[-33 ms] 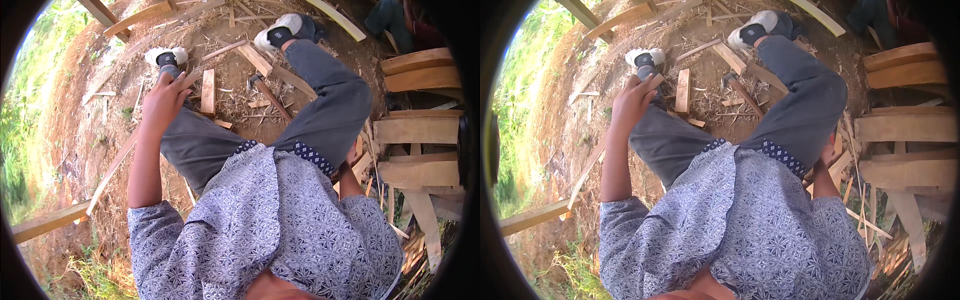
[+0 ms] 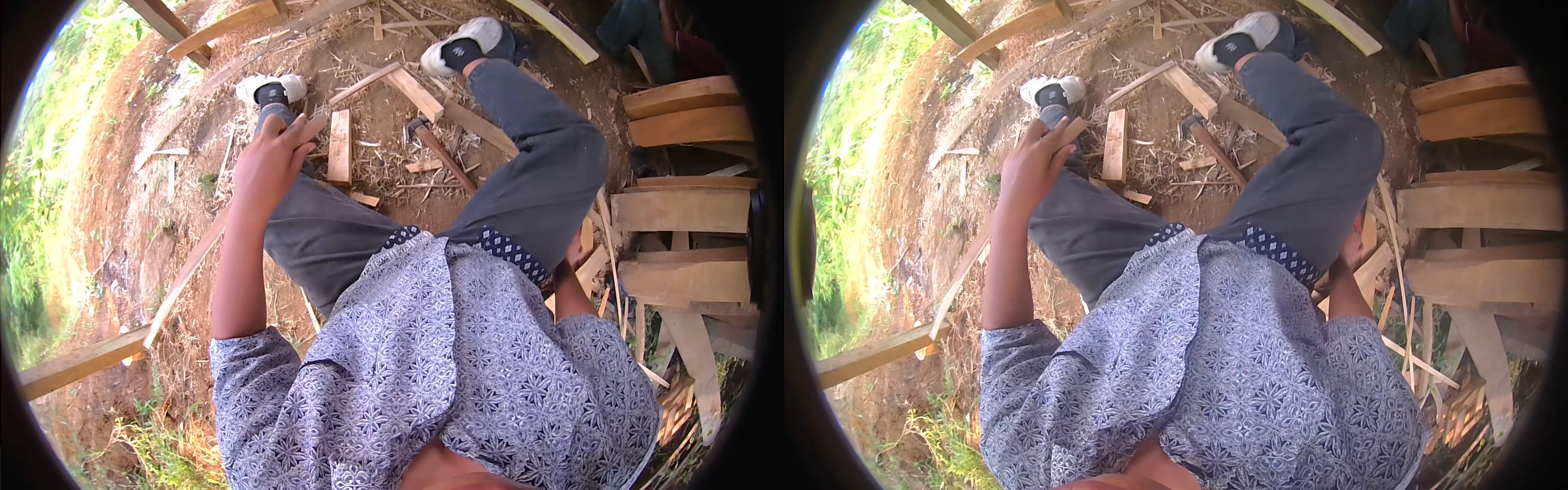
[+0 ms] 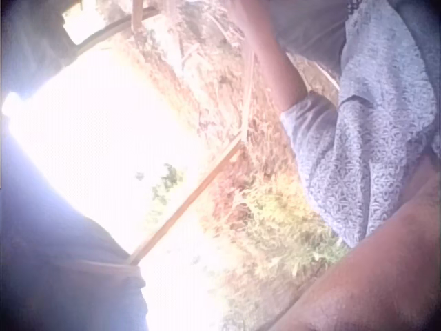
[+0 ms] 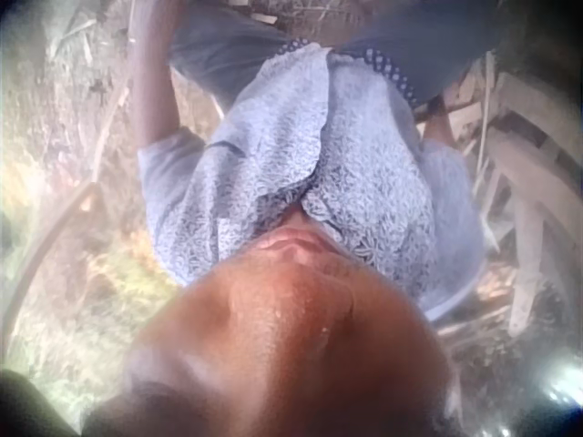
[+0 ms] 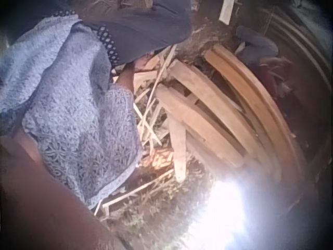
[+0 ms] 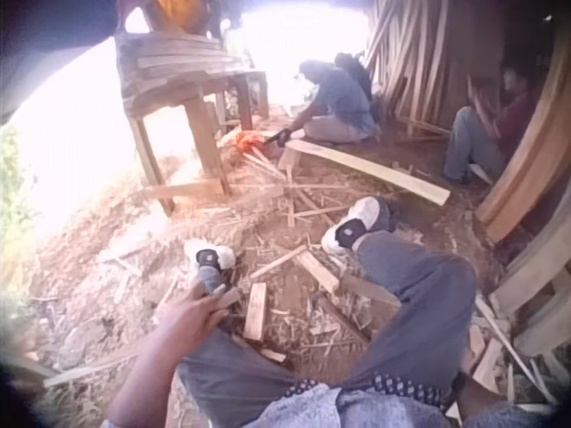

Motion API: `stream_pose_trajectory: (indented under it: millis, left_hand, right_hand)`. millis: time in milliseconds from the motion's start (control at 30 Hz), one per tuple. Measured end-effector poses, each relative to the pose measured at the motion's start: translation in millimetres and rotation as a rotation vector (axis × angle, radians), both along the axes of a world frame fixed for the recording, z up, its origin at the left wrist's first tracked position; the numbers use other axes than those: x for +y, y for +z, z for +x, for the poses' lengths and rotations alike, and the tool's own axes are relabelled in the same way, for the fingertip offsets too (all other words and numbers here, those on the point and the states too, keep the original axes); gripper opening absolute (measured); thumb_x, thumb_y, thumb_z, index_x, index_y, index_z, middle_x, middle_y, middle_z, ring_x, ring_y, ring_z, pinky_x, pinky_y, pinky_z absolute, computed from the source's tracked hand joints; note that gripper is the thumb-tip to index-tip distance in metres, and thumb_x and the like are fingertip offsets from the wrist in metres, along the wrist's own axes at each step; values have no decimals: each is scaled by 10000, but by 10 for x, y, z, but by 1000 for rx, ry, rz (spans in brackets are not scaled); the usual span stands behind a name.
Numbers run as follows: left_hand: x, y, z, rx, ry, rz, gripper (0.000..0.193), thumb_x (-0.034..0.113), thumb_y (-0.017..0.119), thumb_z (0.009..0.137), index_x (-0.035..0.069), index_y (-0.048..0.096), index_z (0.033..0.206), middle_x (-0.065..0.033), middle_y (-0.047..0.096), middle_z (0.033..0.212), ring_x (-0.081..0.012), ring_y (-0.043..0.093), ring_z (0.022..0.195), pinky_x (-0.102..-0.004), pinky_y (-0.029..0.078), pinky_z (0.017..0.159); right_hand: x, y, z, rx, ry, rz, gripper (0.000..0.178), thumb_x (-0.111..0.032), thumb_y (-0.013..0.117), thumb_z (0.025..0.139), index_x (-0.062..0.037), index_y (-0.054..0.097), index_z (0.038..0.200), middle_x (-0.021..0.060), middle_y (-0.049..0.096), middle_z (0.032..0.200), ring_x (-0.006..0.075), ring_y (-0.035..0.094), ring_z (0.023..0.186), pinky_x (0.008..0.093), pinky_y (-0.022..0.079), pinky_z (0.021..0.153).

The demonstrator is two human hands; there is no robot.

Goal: The person sits on the ground and assembles small wooden pieces into a frame-like structure. They use a hammer to drive nails and a hand saw to cut a thin wooden strip, then fit the pieces together.

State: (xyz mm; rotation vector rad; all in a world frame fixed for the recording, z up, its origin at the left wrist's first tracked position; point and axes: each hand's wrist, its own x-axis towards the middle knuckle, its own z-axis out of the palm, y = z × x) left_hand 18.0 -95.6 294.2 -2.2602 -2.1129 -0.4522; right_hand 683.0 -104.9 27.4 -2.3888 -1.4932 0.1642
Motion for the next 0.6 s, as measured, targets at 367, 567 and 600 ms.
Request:
stream_pose_trajectory:
  millis: [367,567,600]
  left_hand:
    - [580,-227,187,44,-82,-82,389,293,671,968,122,664,1317,-101,553,1047,-295,664,939,-431,551,763]
    - [1242,-472,349,102,-186,-150,392,309,669,970,138,654,1322,-87,570,1053,-261,674,959,-385,582,774]
    - [1296,-509,401,106,-188,-185,398,308,674,966,140,652,1326,-84,571,1052,-257,673,964,-384,583,773]
  right_hand:
    - [1727,2073,-1614,730,140,565,361,-313,642,1022,15,717,1155,76,723,1091,177,669,1024,308,499,916]
    - [3027,581,-3165,667,685,-42,664,-520,766,864,-38,682,1314,166,737,1165,245,707,1079,367,547,932]
    - [3234,207,-3300,560,718,-181,828,-617,783,793,-16,651,1347,232,694,1257,341,662,1207,426,515,1024]
